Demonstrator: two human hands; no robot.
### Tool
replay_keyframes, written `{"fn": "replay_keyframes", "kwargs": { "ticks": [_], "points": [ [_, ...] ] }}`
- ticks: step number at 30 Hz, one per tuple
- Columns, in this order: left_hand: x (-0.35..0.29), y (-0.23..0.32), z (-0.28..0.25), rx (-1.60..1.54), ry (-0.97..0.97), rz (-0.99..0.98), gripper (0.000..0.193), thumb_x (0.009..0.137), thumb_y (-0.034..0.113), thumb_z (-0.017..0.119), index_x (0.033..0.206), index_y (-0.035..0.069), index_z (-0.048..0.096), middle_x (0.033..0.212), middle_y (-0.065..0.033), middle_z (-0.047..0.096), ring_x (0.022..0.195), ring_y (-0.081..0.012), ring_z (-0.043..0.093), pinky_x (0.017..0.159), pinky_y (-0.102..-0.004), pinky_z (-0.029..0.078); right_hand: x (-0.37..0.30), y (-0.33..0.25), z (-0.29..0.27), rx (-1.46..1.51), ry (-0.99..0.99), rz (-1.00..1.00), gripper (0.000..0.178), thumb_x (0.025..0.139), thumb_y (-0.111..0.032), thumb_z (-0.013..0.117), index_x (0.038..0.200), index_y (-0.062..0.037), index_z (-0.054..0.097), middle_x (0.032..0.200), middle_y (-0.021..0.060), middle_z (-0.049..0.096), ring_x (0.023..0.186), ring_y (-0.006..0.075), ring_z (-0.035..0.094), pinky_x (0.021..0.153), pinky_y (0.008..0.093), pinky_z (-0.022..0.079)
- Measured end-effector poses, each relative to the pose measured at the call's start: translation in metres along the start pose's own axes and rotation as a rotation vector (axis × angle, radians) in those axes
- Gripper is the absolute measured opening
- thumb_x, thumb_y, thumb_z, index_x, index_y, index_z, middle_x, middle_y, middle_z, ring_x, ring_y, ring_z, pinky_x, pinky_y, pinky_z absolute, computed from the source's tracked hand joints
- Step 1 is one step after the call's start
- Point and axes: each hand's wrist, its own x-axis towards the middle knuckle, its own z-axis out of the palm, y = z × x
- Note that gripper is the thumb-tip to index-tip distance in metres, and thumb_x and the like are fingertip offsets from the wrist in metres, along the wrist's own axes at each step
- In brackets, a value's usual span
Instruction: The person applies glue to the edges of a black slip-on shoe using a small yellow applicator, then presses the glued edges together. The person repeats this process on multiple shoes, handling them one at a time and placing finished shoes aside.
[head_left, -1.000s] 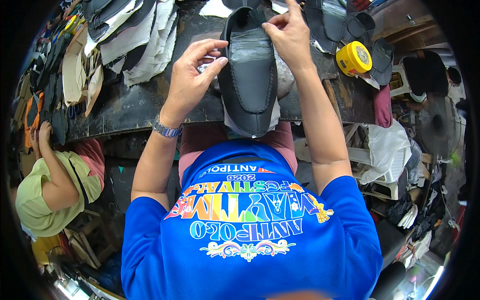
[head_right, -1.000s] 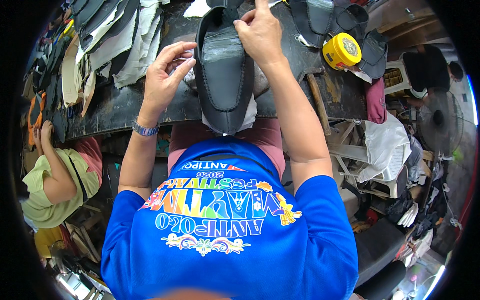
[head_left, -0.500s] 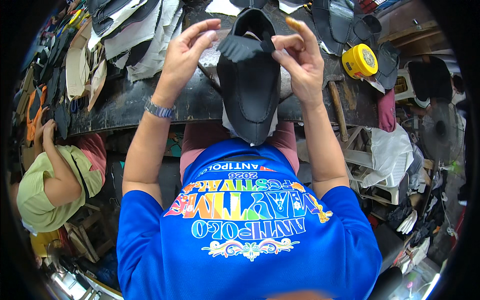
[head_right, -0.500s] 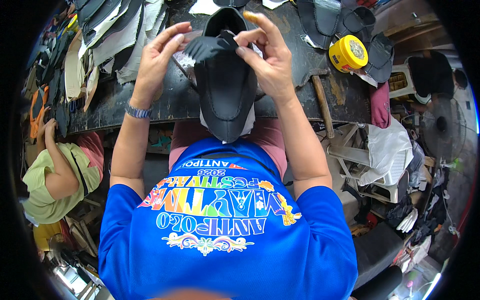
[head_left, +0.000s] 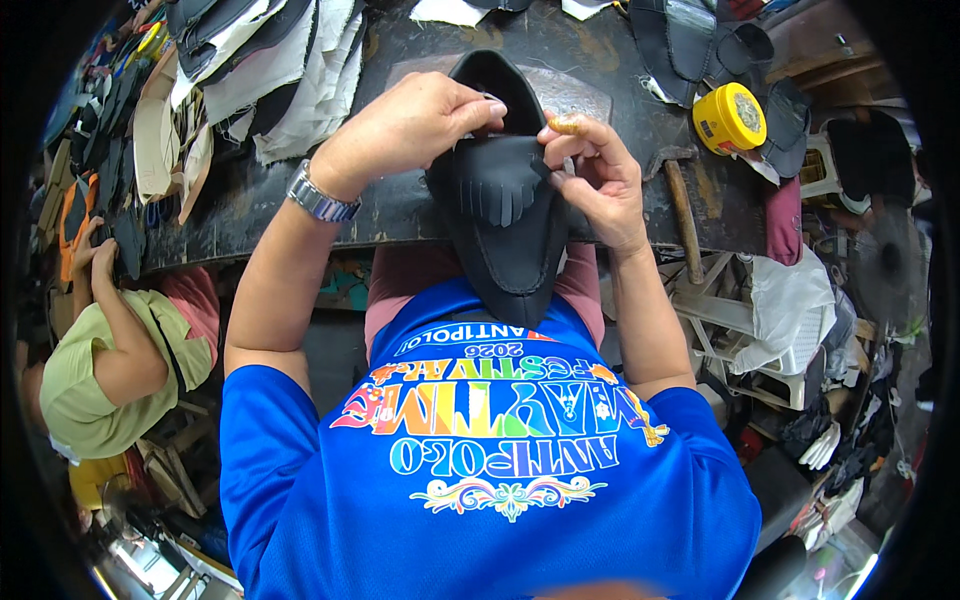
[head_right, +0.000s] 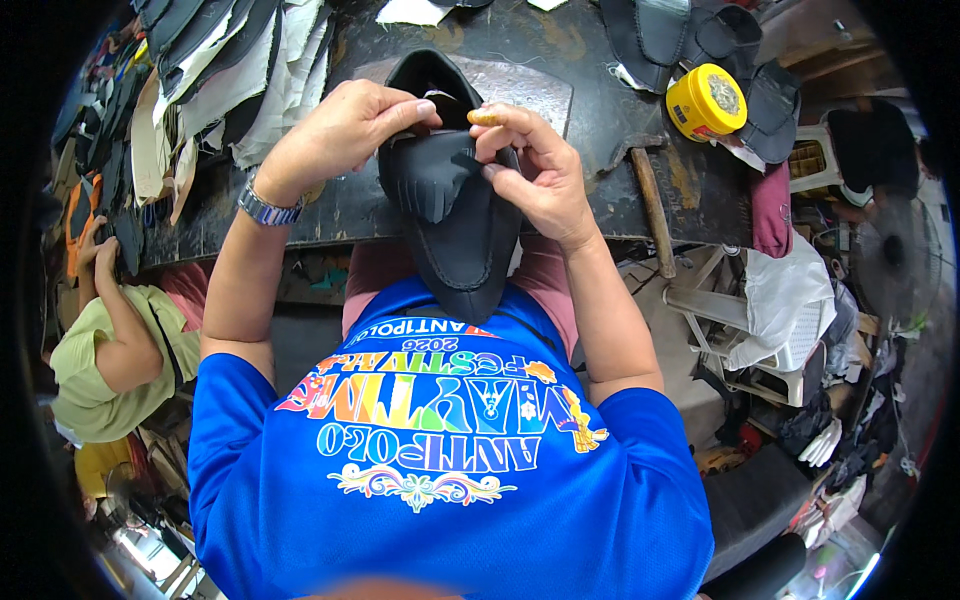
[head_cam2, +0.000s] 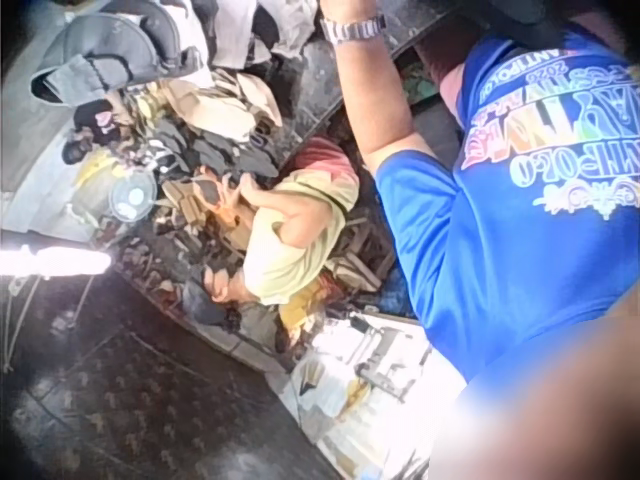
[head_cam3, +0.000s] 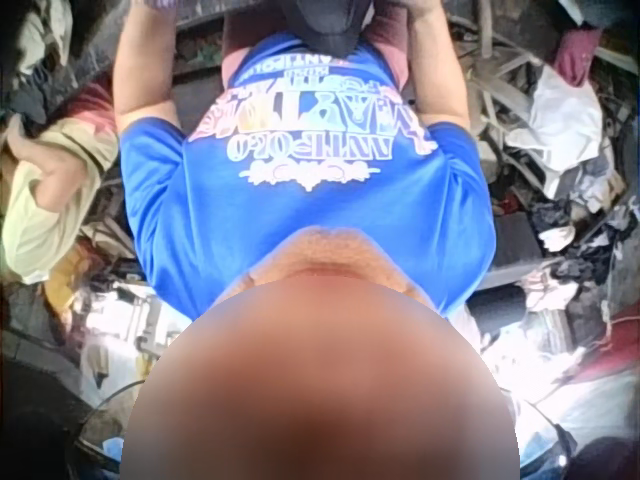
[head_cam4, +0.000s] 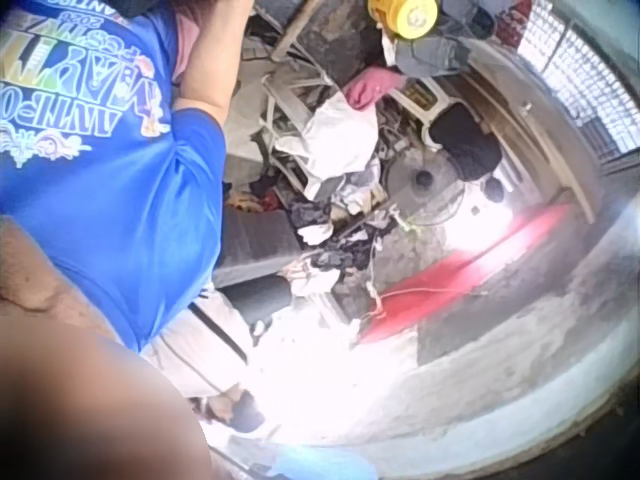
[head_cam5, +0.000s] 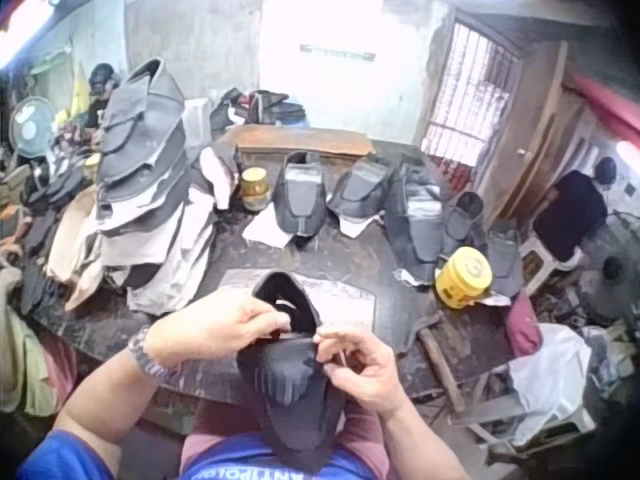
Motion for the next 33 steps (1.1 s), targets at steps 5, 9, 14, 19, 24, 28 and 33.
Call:
{"fn": "replay_keyframes", "kwargs": {
  "ticks": [5, 9, 14, 19, 24, 28, 33],
  "points": [
    [-0.012, 0.006, 0.007, 0.028, 0.044, 0.051, 0.038, 0.104, 0.034, 0.058, 0.104, 0.0, 0.075, 0.058, -0.0059, 0.058, 0.044, -0.0096, 0.051, 0.044, -0.0264, 0.042, 0.007, -0.01, 0.003, 0.204, 0.05, -0.07, 0.059, 0.082, 0.004, 0.06, 0.14, -0.0005, 0.052, 0.095, 0.0105, 0.066, 0.094, 0.0177, 0.062, 0.105, 0.0395, 0.042],
    [-0.022, 0.01, 0.003, -0.182, -0.051, -0.152, 0.043, 0.102, 0.037, 0.058, 0.092, 0.0, 0.076, 0.057, -0.0084, 0.062, 0.047, -0.0159, 0.061, 0.048, -0.031, 0.048, 0.01, -0.029, 0.018, 0.019, 0.322, 0.102, 0.05, 0.092, -0.001, 0.066, 0.14, -0.001, 0.051, 0.087, 0.0056, 0.065, 0.084, 0.011, 0.061, 0.084, 0.027, 0.049],
    [-0.032, 0.008, 0.005, -0.346, -0.039, -0.14, 0.04, 0.104, 0.034, 0.057, 0.092, 0.001, 0.076, 0.054, -0.0024, 0.058, 0.041, -0.0082, 0.055, 0.041, -0.0247, 0.043, 0.0, -0.053, 0.037, -0.134, 0.283, 0.358, 0.051, 0.094, -0.004, 0.07, 0.141, 0.0003, 0.05, 0.073, 0.0012, 0.063, 0.069, 0.0065, 0.059, 0.067, 0.0203, 0.046],
    [-0.043, 0.007, 0.011, -0.463, -0.033, -0.166, 0.035, 0.104, 0.032, 0.058, 0.105, 0.001, 0.076, 0.057, -0.0023, 0.061, 0.042, -0.0075, 0.054, 0.041, -0.0235, 0.043, -0.011, -0.06, 0.053, -0.138, 0.272, 0.336, 0.063, 0.092, 0.0, 0.069, 0.149, -0.0006, 0.041, 0.087, 0.0057, 0.068, 0.08, 0.0088, 0.064, 0.076, 0.0221, 0.05],
    [-0.052, 0.01, 0.02, -0.512, 0.017, -0.171, 0.033, 0.102, 0.031, 0.062, 0.118, 0.005, 0.074, 0.067, -0.0031, 0.067, 0.044, -0.0064, 0.055, 0.042, -0.0226, 0.042, -0.017, -0.056, 0.056, -0.011, 0.316, 0.379, 0.069, 0.091, 0.0, 0.07, 0.152, -0.0004, 0.038, 0.082, 0.0028, 0.065, 0.076, 0.0064, 0.062, 0.07, 0.0198, 0.048],
    [-0.057, 0.01, 0.03, -0.582, 0.077, -0.146, 0.03, 0.101, 0.027, 0.064, 0.118, 0.005, 0.075, 0.072, 0.0005, 0.069, 0.044, -0.0015, 0.051, 0.04, -0.0183, 0.038, -0.016, -0.055, 0.048, 0.038, 0.257, 0.442, 0.07, 0.091, 0.002, 0.067, 0.154, -0.0004, 0.036, 0.082, 0.0019, 0.063, 0.075, 0.006, 0.06, 0.07, 0.0194, 0.046],
    [-0.062, 0.007, 0.04, -0.478, 0.184, -0.048, 0.028, 0.097, 0.025, 0.07, 0.115, 0.004, 0.076, 0.071, 0.0, 0.069, 0.048, -0.0017, 0.052, 0.041, -0.0184, 0.038, -0.013, -0.061, 0.044, 0.034, 0.23, 0.472, 0.073, 0.09, 0.003, 0.068, 0.154, -0.0013, 0.034, 0.081, 0.0012, 0.062, 0.075, 0.0046, 0.058, 0.069, 0.0184, 0.044]
  ]
}}
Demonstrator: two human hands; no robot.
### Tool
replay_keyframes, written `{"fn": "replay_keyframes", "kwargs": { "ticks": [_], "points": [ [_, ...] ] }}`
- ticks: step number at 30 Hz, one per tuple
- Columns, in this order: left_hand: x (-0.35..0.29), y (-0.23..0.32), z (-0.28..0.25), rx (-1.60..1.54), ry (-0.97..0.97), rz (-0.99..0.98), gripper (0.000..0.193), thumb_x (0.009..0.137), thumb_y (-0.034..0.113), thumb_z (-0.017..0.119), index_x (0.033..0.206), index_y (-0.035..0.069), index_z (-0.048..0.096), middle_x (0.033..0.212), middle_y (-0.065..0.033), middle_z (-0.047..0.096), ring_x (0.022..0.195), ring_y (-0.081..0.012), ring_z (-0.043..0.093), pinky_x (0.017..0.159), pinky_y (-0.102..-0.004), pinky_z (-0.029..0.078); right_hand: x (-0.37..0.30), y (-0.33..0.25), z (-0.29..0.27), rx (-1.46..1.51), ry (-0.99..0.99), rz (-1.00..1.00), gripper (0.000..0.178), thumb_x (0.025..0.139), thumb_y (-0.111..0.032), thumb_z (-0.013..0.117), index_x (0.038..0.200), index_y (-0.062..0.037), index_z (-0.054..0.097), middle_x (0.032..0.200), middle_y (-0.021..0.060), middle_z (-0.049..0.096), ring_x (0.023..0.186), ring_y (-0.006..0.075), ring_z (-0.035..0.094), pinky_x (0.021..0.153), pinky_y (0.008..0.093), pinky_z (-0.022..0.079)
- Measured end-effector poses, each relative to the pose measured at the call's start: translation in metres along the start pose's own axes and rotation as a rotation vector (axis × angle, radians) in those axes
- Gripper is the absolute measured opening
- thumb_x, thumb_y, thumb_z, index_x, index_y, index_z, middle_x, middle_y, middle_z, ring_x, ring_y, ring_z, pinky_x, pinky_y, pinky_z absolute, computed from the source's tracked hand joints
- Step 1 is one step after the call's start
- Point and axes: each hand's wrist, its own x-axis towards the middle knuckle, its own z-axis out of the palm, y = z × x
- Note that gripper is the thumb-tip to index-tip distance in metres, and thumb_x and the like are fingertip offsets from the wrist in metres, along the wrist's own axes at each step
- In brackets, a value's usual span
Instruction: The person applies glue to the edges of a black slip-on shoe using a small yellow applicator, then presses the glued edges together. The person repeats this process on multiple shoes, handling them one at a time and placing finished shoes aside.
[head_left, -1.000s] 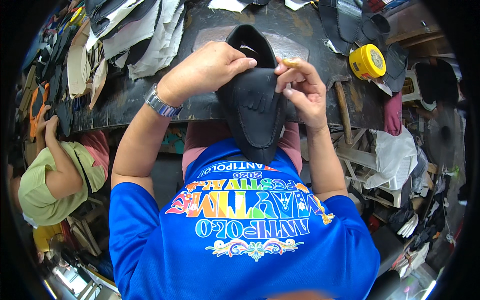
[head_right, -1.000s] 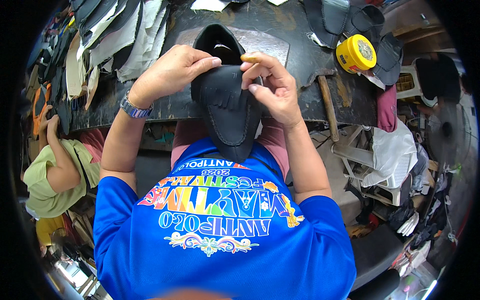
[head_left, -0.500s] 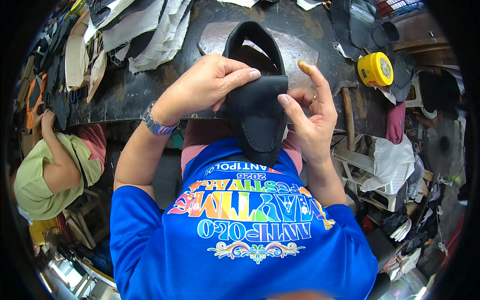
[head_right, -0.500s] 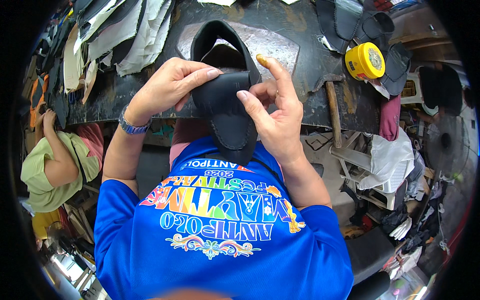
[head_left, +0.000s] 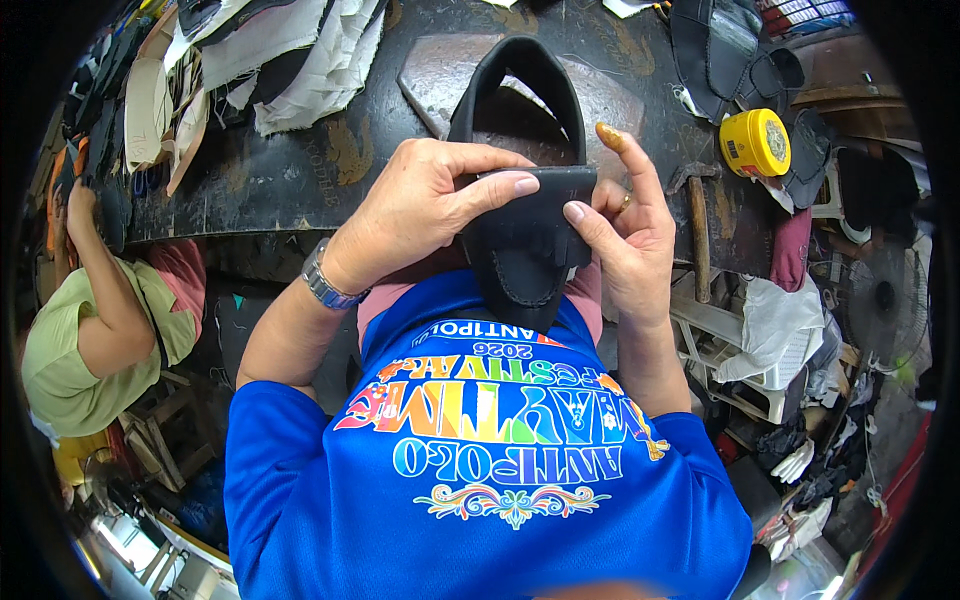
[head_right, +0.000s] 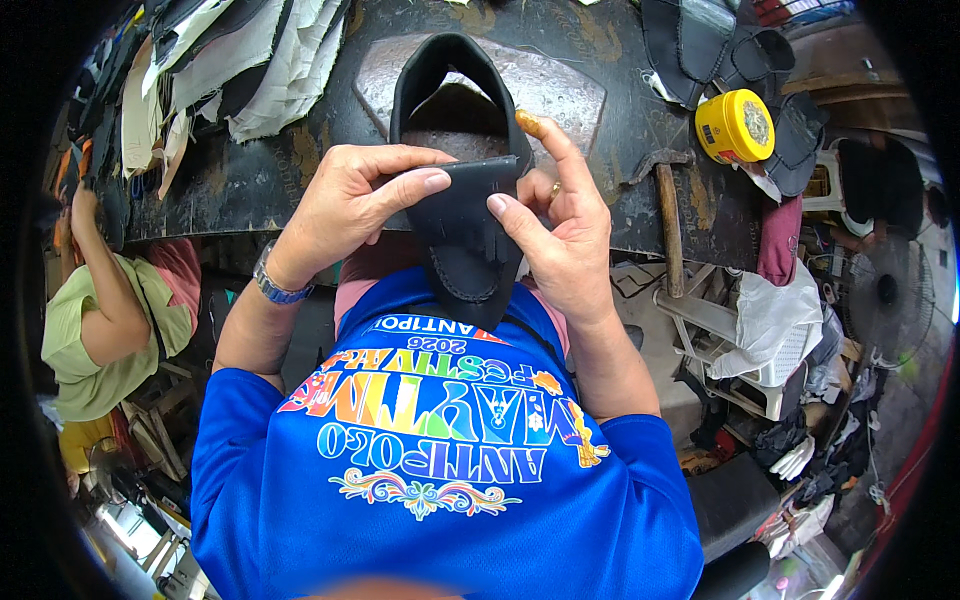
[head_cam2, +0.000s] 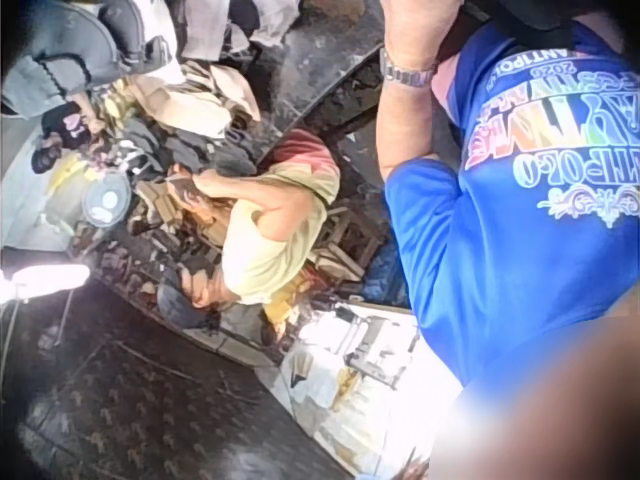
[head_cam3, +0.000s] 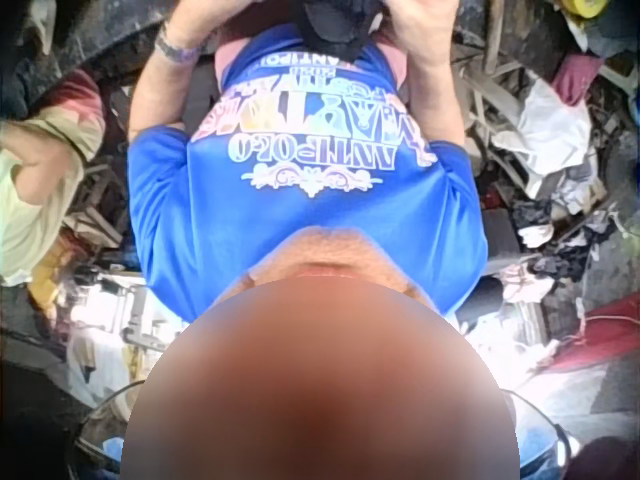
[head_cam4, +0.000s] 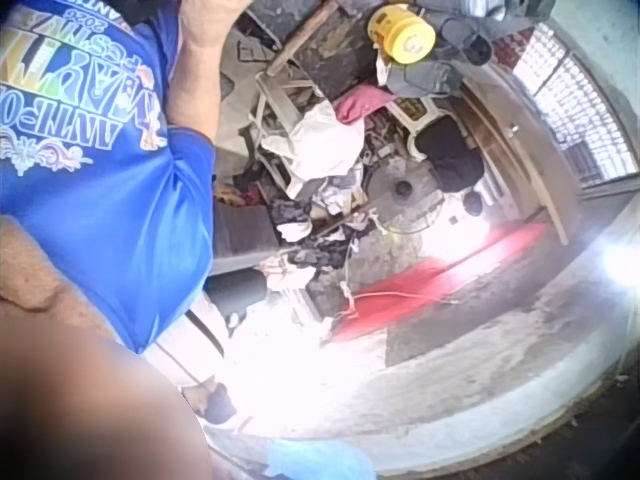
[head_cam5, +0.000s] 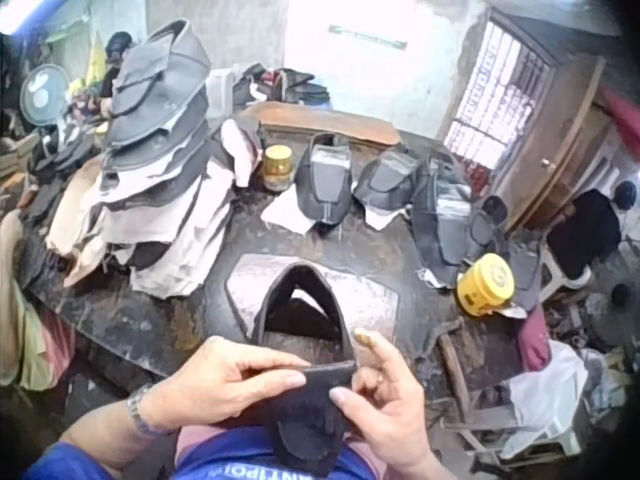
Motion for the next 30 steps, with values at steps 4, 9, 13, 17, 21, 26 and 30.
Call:
{"fn": "replay_keyframes", "kwargs": {
  "ticks": [4, 9, 13, 17, 21, 26, 30],
  "points": [
    [-0.005, -0.003, 0.008, -0.012, 0.066, 0.041, 0.025, 0.096, 0.021, 0.071, 0.114, 0.004, 0.076, 0.072, -0.0004, 0.069, 0.049, -0.0017, 0.052, 0.042, -0.0181, 0.037, 0.0, -0.003, -0.002, 0.026, 0.012, 0.059, 0.073, 0.089, 0.003, 0.069, 0.154, -0.0027, 0.035, 0.079, -0.0002, 0.06, 0.074, 0.0035, 0.055, 0.069, 0.0172, 0.042],
    [-0.008, -0.005, 0.012, -0.004, 0.116, 0.076, 0.024, 0.094, 0.018, 0.073, 0.114, 0.004, 0.076, 0.074, -0.0017, 0.071, 0.05, -0.0023, 0.054, 0.042, -0.019, 0.038, 0.003, -0.003, -0.012, -0.022, 0.002, 0.029, 0.075, 0.087, 0.003, 0.071, 0.153, -0.0023, 0.037, 0.084, 0.0012, 0.063, 0.076, 0.0052, 0.057, 0.073, 0.0193, 0.044],
    [-0.007, -0.006, 0.016, 0.045, 0.166, 0.156, 0.025, 0.093, 0.017, 0.074, 0.114, 0.004, 0.076, 0.077, -0.0038, 0.073, 0.05, -0.0032, 0.055, 0.043, -0.0199, 0.039, 0.007, 0.001, -0.013, -0.094, 0.102, -0.211, 0.076, 0.084, 0.001, 0.075, 0.151, -0.002, 0.041, 0.095, 0.0044, 0.067, 0.088, 0.0091, 0.06, 0.081, 0.0239, 0.047],
    [-0.01, -0.001, 0.016, 0.075, 0.164, 0.083, 0.027, 0.092, 0.021, 0.075, 0.108, 0.0, 0.076, 0.096, -0.0158, 0.077, 0.085, -0.0206, 0.076, 0.074, -0.028, 0.058, 0.014, 0.004, -0.011, -0.116, 0.059, -0.318, 0.072, 0.084, -0.003, 0.076, 0.149, -0.0024, 0.044, 0.11, 0.0099, 0.071, 0.103, 0.0133, 0.061, 0.092, 0.029, 0.046],
    [-0.01, 0.0, 0.016, 0.073, 0.172, 0.093, 0.026, 0.091, 0.02, 0.075, 0.108, 0.0, 0.076, 0.097, -0.016, 0.077, 0.085, -0.0209, 0.076, 0.074, -0.028, 0.058, 0.02, 0.008, -0.009, -0.082, -0.031, -0.257, 0.066, 0.089, -0.001, 0.072, 0.148, -0.0027, 0.044, 0.113, 0.016, 0.07, 0.102, 0.0156, 0.065, 0.094, 0.0294, 0.048],
    [-0.01, -0.004, 0.016, 0.08, 0.166, 0.091, 0.025, 0.091, 0.019, 0.075, 0.108, 0.0, 0.076, 0.097, -0.0158, 0.077, 0.084, -0.0202, 0.076, 0.073, -0.0281, 0.058, 0.023, 0.011, -0.007, -0.041, -0.042, -0.232, 0.062, 0.089, 0.0, 0.072, 0.146, -0.0019, 0.048, 0.109, 0.0161, 0.072, 0.1, 0.0157, 0.067, 0.093, 0.0289, 0.049],
    [-0.007, -0.01, 0.018, 0.057, 0.189, 0.188, 0.024, 0.092, 0.014, 0.075, 0.113, 0.002, 0.076, 0.078, -0.0041, 0.073, 0.051, -0.0036, 0.056, 0.044, -0.0195, 0.039, 0.023, 0.011, -0.005, 0.001, -0.013, -0.202, 0.061, 0.087, -0.002, 0.075, 0.143, 0.002, 0.05, 0.105, 0.0144, 0.074, 0.101, 0.0143, 0.066, 0.092, 0.0288, 0.046]
  ]
}}
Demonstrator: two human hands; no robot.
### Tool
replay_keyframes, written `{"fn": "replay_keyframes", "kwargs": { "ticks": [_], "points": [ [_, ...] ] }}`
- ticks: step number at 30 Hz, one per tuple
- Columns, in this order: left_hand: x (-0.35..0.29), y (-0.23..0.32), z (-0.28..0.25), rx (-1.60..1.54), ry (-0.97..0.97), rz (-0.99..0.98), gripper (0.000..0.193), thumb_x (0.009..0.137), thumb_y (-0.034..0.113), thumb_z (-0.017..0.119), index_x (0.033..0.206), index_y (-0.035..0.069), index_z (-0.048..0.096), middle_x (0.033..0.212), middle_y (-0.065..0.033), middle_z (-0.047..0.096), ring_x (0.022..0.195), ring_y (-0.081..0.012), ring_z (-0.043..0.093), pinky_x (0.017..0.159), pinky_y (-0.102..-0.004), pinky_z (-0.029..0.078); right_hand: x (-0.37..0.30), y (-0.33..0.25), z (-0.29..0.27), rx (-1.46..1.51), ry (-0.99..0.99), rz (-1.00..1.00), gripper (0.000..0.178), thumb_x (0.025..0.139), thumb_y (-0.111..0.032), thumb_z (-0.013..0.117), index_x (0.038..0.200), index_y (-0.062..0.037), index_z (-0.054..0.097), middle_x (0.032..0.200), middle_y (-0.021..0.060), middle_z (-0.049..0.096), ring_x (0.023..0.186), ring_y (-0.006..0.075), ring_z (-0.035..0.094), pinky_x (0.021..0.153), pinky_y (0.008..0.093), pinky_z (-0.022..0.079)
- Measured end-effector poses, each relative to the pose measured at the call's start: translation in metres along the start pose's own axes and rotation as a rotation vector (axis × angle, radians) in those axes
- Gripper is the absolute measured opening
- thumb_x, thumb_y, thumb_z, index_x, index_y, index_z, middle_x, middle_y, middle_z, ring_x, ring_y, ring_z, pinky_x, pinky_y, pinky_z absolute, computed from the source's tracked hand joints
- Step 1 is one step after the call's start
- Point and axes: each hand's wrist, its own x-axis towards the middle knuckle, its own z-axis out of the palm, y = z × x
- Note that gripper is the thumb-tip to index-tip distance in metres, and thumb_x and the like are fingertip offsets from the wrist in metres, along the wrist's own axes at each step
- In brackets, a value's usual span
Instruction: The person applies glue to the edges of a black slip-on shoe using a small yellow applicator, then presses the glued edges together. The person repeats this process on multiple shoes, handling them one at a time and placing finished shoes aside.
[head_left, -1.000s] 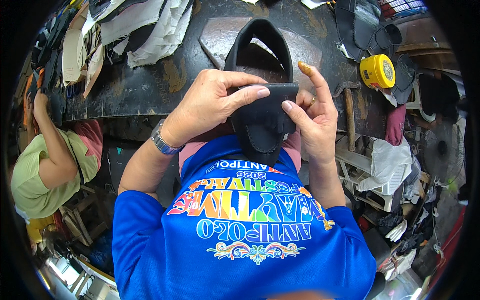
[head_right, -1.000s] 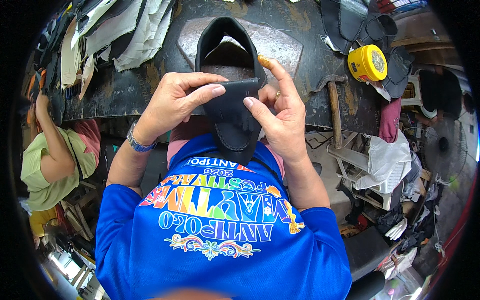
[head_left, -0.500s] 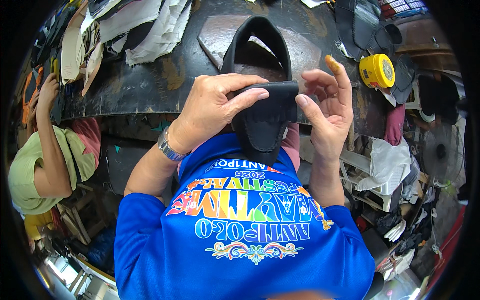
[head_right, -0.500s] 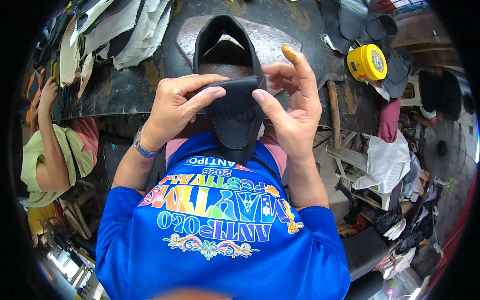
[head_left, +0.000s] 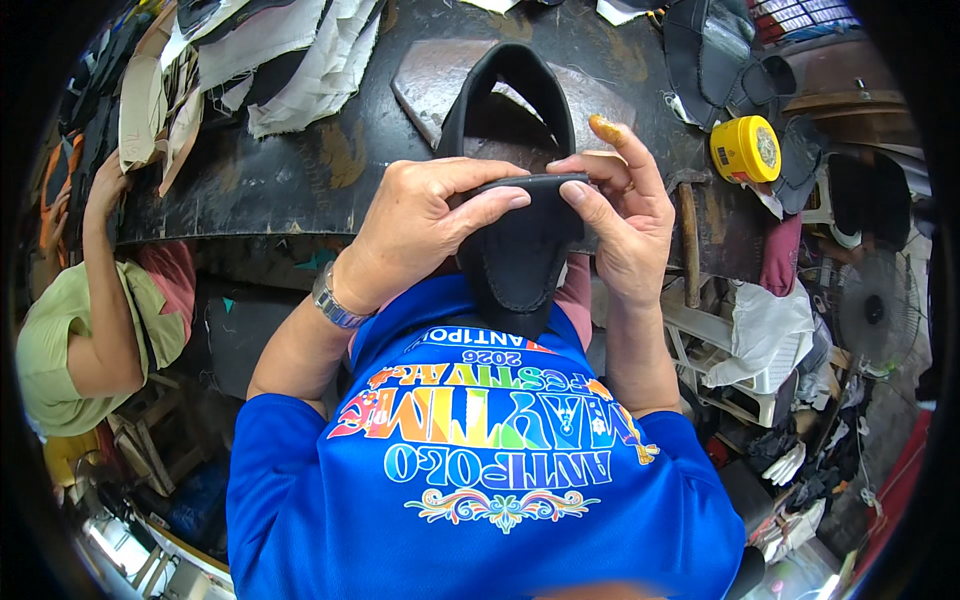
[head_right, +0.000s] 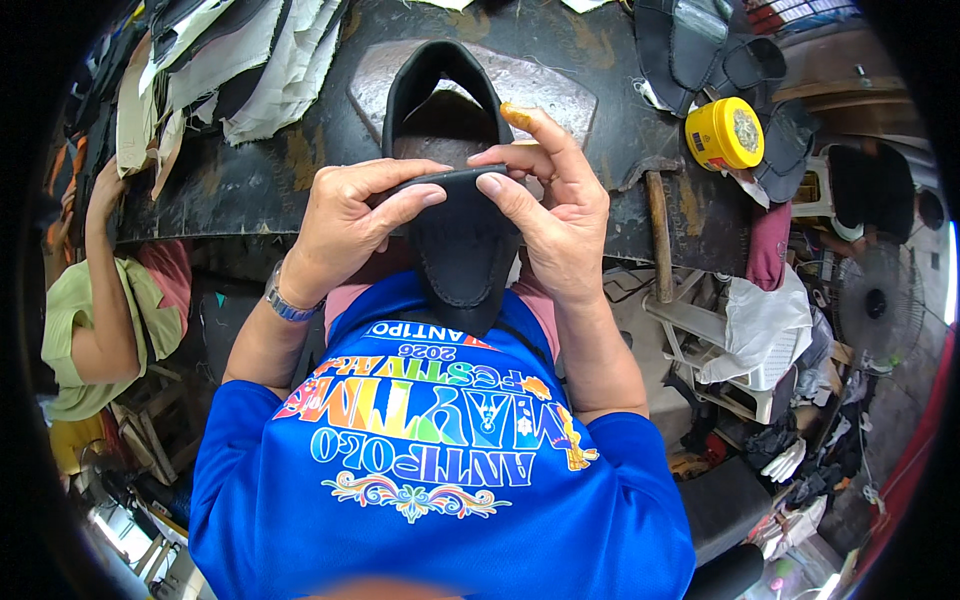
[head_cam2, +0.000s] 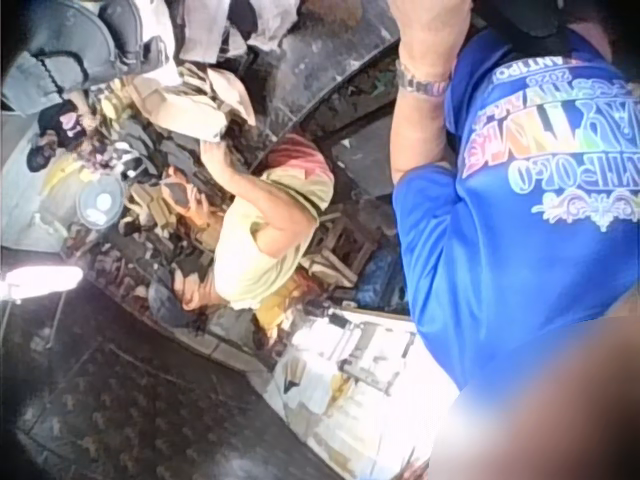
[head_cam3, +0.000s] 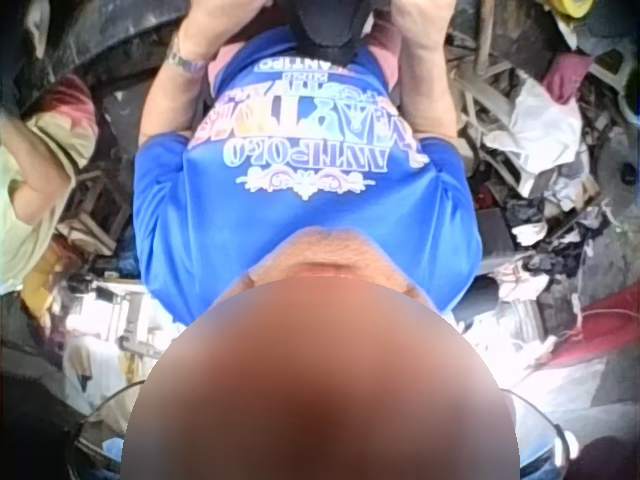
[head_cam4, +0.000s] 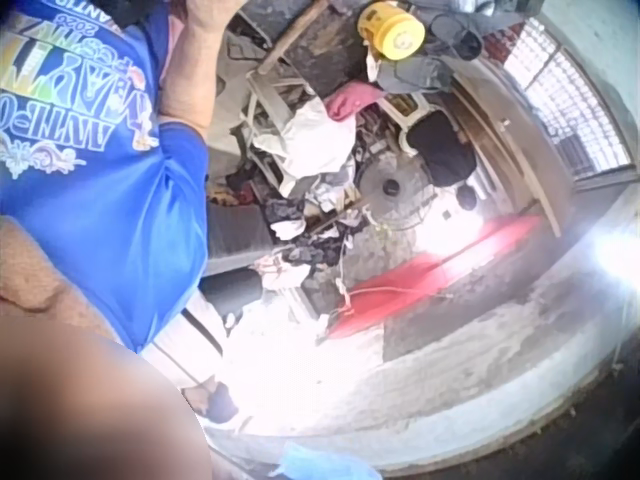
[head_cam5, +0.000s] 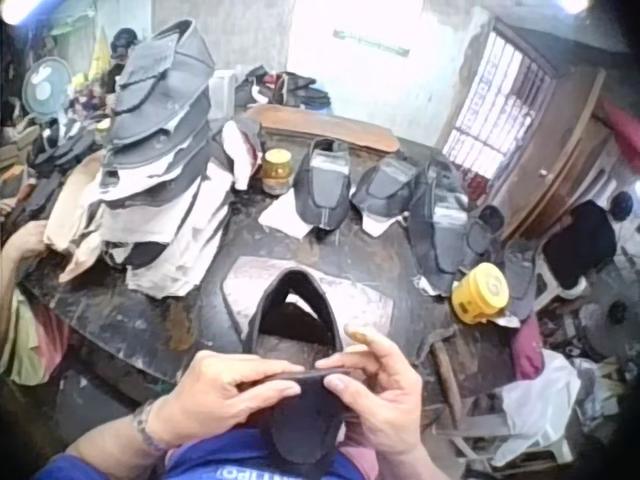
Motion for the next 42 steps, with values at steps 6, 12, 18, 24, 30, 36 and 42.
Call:
{"fn": "replay_keyframes", "kwargs": {
  "ticks": [6, 12, 18, 24, 30, 36, 42],
  "points": [
    [-0.001, -0.002, -0.001, -0.039, -0.023, -0.029, 0.024, 0.092, 0.015, 0.074, 0.112, 0.002, 0.076, 0.077, -0.004, 0.072, 0.052, -0.0036, 0.056, 0.045, -0.0197, 0.039, 0.001, -0.001, 0.0, 0.023, -0.003, -0.007, 0.063, 0.087, 0.002, 0.074, 0.145, -0.0009, 0.049, 0.104, 0.0154, 0.073, 0.101, 0.0174, 0.068, 0.095, 0.0314, 0.05],
    [0.0, -0.005, 0.0, -0.035, -0.007, 0.012, 0.024, 0.093, 0.016, 0.074, 0.112, 0.002, 0.076, 0.079, -0.0043, 0.073, 0.053, -0.0039, 0.056, 0.046, -0.0202, 0.04, 0.003, 0.002, 0.0, 0.019, -0.016, -0.064, 0.062, 0.087, 0.002, 0.073, 0.145, 0.0, 0.049, 0.105, 0.0153, 0.074, 0.099, 0.0155, 0.068, 0.096, 0.03, 0.048],
    [0.0, 0.001, -0.004, -0.024, -0.047, -0.075, 0.025, 0.093, 0.02, 0.073, 0.108, 0.001, 0.075, 0.096, -0.0158, 0.077, 0.083, -0.0201, 0.075, 0.073, -0.0284, 0.058, 0.007, -0.001, 0.002, -0.07, -0.06, -0.097, 0.064, 0.087, 0.001, 0.073, 0.146, -0.0026, 0.05, 0.102, 0.0133, 0.074, 0.098, 0.0144, 0.068, 0.092, 0.0279, 0.05],
    [0.0, -0.001, -0.004, -0.05, -0.048, -0.08, 0.026, 0.093, 0.02, 0.073, 0.112, 0.002, 0.075, 0.088, -0.0112, 0.074, 0.071, -0.0148, 0.068, 0.063, -0.026, 0.052, 0.01, -0.002, 0.003, -0.048, -0.081, -0.039, 0.064, 0.086, 0.001, 0.074, 0.145, -0.0028, 0.051, 0.102, 0.0128, 0.075, 0.098, 0.0145, 0.068, 0.093, 0.0294, 0.049],
    [-0.001, -0.011, -0.002, -0.06, -0.035, -0.031, 0.027, 0.094, 0.019, 0.073, 0.117, 0.003, 0.074, 0.071, -0.0019, 0.069, 0.049, -0.0025, 0.053, 0.043, -0.0201, 0.039, 0.014, 0.003, 0.003, -0.163, -0.088, -0.169, 0.063, 0.083, 0.003, 0.075, 0.142, -0.0031, 0.055, 0.1, 0.0113, 0.075, 0.099, 0.0143, 0.067, 0.101, 0.0332, 0.045],
    [0.0, -0.006, -0.004, -0.095, -0.054, -0.119, 0.029, 0.094, 0.022, 0.073, 0.117, 0.004, 0.074, 0.072, -0.0042, 0.071, 0.051, -0.0047, 0.057, 0.046, -0.021, 0.043, 0.017, 0.001, 0.008, -0.241, -0.136, -0.198, 0.062, 0.081, 0.005, 0.074, 0.14, -0.0042, 0.058, 0.098, 0.0097, 0.075, 0.099, 0.0142, 0.066, 0.104, 0.0341, 0.043],
    [-0.002, -0.001, -0.01, -0.198, -0.111, -0.242, 0.031, 0.095, 0.022, 0.072, 0.12, 0.003, 0.073, 0.068, -0.0033, 0.069, 0.048, -0.0046, 0.055, 0.045, -0.0214, 0.042, 0.017, 0.0, 0.009, -0.187, -0.156, -0.162, 0.062, 0.082, 0.007, 0.073, 0.14, -0.0036, 0.058, 0.1, 0.0102, 0.074, 0.099, 0.0152, 0.068, 0.102, 0.0338, 0.045]
  ]
}}
